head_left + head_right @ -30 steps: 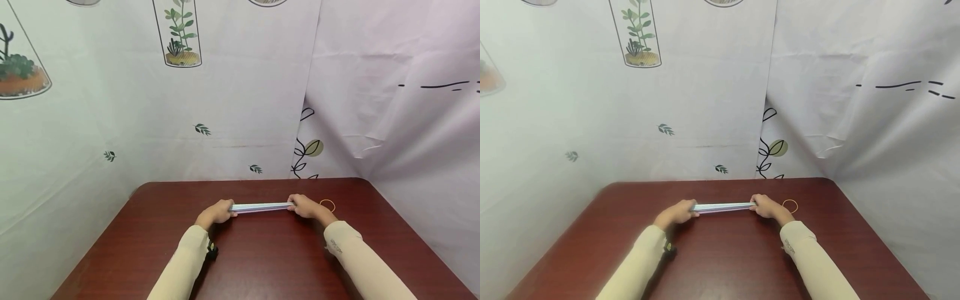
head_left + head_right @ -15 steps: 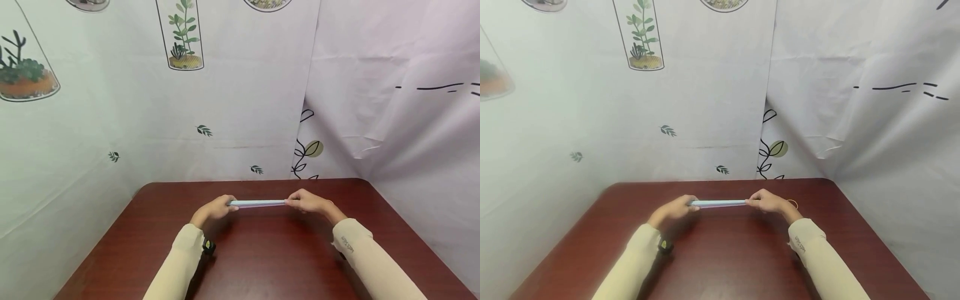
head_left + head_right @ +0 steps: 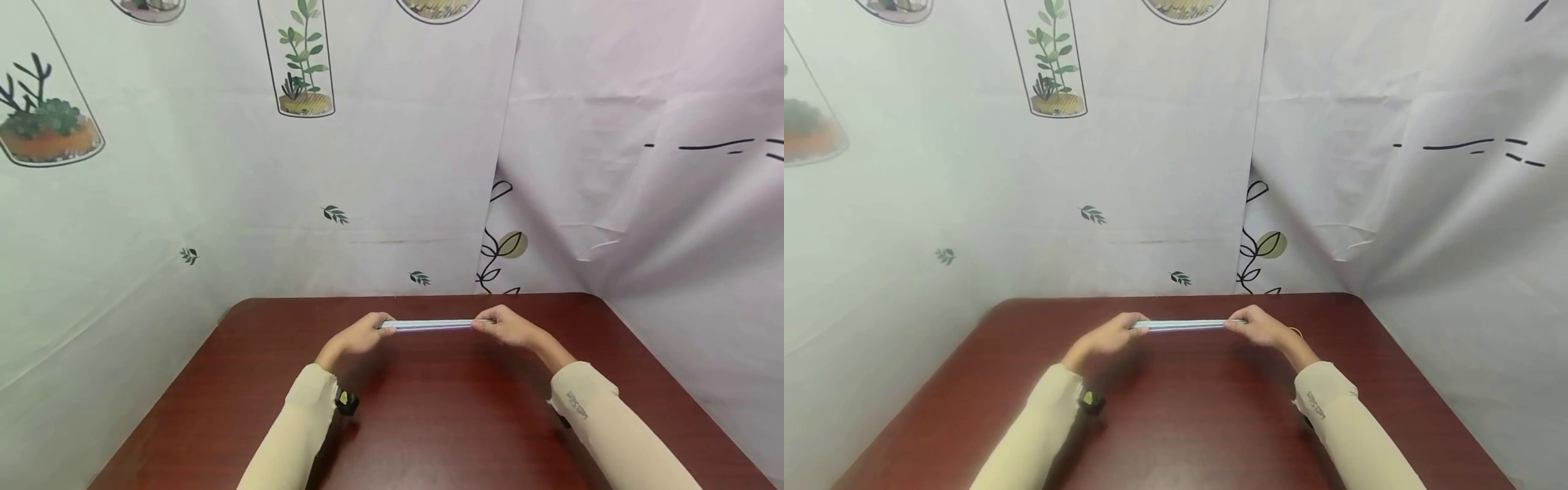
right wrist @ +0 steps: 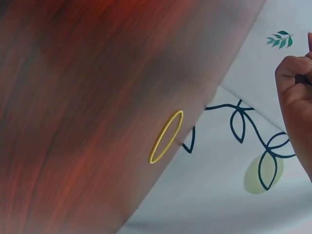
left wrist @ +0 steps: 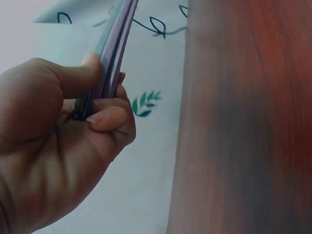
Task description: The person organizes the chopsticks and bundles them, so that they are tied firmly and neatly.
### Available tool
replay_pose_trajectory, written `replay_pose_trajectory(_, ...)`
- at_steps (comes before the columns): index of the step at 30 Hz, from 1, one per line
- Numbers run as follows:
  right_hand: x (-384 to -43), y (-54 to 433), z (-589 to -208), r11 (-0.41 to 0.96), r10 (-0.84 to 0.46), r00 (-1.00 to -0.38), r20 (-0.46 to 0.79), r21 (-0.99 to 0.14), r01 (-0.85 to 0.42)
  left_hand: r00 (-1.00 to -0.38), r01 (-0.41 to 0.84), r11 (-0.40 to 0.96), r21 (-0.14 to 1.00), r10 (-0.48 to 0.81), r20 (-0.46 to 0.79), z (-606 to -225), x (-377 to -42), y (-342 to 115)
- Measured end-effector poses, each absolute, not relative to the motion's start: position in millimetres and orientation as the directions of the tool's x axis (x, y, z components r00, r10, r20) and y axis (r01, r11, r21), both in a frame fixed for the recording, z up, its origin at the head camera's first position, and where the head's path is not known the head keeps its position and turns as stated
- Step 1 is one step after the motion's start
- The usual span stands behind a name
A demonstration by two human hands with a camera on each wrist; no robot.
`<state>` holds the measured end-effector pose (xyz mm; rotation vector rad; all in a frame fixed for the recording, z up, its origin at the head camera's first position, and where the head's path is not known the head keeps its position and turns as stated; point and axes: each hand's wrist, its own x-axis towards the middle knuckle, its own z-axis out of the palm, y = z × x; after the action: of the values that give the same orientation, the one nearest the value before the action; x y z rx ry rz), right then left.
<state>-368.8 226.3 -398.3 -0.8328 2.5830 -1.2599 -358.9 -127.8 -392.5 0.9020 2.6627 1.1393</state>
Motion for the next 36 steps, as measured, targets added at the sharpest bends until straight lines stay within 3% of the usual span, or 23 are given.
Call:
replay_pose_trajectory(14,-360,228,-385,0.477,-0.605,-0.776,0.181,-0.697,-0.535,-0.789,0.527,0.484,0.698,0.585,0.190,-385,-355,-120)
replay_pose_trajectory(19,-360,226,-385,0.484,-0.598,-0.780,0.183,-0.694,-0.533,-0.821,0.500,0.493,0.712,0.531,0.209,-389,-353,-119)
replay_pose_trajectory(22,-358,225,-384,0.531,-0.585,-0.785,0.202,-0.636,-0.559,-0.843,0.474,0.496,0.728,0.494,0.212,-391,-351,-116)
replay_pose_trajectory(28,-354,220,-376,0.694,-0.584,-0.759,0.289,-0.308,-0.651,-0.875,0.433,0.499,0.750,0.432,0.217,-395,-349,-111)
replay_pose_trajectory(33,-351,214,-373,0.722,-0.655,-0.652,0.382,0.059,-0.690,-0.884,0.418,0.471,0.777,0.407,0.230,-394,-347,-111)
replay_pose_trajectory(36,-349,208,-374,0.714,-0.680,-0.596,0.426,0.200,-0.671,-0.894,0.400,0.454,0.796,0.384,0.230,-394,-346,-112)
